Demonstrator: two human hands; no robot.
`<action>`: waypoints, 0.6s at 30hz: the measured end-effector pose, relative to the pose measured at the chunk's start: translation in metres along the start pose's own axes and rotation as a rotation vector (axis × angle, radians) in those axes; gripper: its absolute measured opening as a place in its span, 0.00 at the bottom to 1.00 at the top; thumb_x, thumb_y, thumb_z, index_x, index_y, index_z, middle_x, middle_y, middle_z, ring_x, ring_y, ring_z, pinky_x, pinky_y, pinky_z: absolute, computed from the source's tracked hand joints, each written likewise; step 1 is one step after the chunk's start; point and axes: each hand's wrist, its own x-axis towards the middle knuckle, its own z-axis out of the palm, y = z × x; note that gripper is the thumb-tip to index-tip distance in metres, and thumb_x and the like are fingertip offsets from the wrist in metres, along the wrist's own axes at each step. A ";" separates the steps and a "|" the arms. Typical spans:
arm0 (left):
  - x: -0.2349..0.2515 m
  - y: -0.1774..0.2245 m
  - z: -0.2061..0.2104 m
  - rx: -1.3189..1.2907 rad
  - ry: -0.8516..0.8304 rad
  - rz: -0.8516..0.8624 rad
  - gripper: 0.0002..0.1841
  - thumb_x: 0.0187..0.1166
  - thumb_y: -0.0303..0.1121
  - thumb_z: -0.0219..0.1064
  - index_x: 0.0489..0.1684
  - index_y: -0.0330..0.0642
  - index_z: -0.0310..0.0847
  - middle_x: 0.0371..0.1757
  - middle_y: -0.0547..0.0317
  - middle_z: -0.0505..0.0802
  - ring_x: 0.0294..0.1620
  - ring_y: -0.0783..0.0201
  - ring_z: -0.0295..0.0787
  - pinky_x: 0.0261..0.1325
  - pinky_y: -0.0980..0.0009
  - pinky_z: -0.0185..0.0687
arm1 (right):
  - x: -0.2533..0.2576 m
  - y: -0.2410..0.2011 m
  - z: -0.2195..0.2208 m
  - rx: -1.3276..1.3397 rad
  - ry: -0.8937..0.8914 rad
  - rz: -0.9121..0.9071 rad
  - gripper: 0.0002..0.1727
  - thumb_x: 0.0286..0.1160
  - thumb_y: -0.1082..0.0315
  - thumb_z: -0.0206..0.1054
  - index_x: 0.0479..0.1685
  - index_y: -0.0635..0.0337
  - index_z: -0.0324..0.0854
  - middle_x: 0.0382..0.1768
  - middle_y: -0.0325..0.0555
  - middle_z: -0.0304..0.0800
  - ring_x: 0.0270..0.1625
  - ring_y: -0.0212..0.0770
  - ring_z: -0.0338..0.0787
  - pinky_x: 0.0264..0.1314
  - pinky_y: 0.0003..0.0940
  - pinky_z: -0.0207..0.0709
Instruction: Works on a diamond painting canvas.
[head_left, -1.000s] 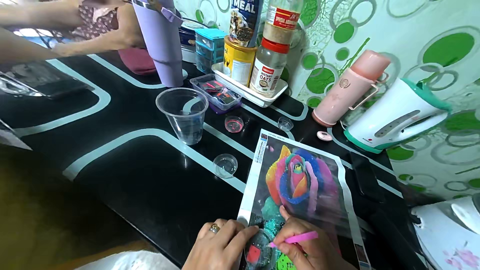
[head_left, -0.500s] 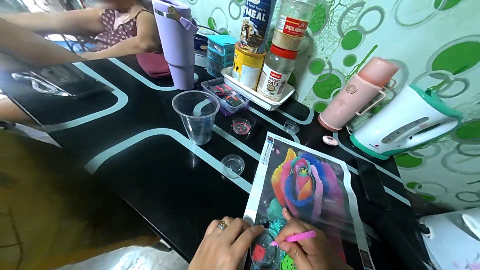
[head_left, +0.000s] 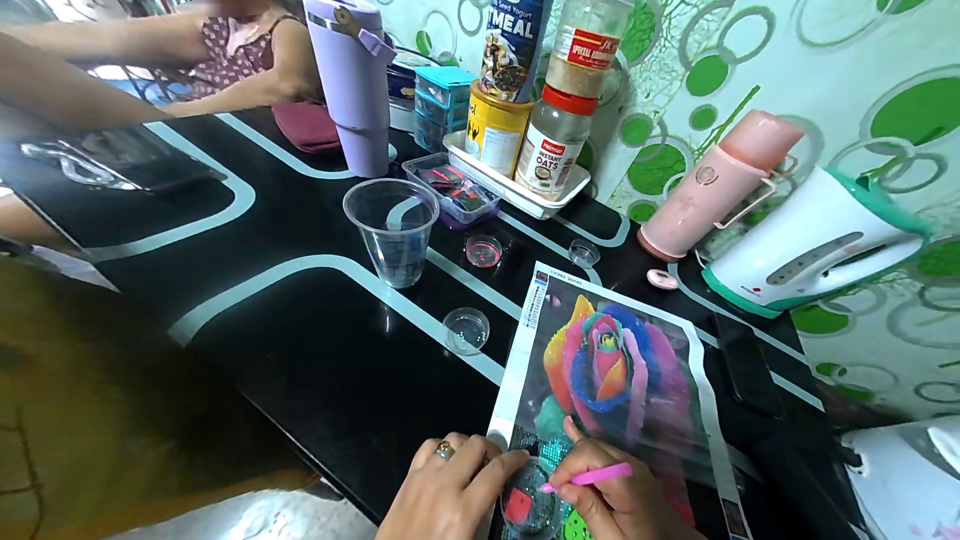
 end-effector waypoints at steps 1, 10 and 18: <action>0.000 0.000 0.000 0.000 0.001 -0.001 0.34 0.69 0.71 0.64 0.62 0.56 0.89 0.47 0.57 0.93 0.49 0.55 0.87 0.52 0.53 0.77 | 0.000 0.000 0.000 0.003 0.002 0.000 0.13 0.91 0.60 0.56 0.45 0.59 0.80 0.37 0.41 0.89 0.46 0.26 0.90 0.86 0.35 0.67; 0.001 0.002 -0.002 -0.020 -0.024 -0.013 0.35 0.67 0.70 0.67 0.63 0.54 0.89 0.47 0.55 0.93 0.50 0.53 0.88 0.51 0.51 0.77 | 0.000 0.003 -0.031 0.134 0.109 0.071 0.13 0.91 0.56 0.57 0.50 0.55 0.80 0.40 0.34 0.89 0.43 0.22 0.90 0.63 0.28 0.86; 0.003 0.004 -0.009 -0.056 -0.094 -0.045 0.35 0.68 0.67 0.70 0.63 0.49 0.89 0.48 0.49 0.93 0.50 0.47 0.88 0.51 0.47 0.76 | -0.018 0.027 -0.038 0.031 0.156 0.107 0.16 0.92 0.54 0.55 0.50 0.56 0.79 0.38 0.36 0.89 0.38 0.21 0.88 0.42 0.17 0.84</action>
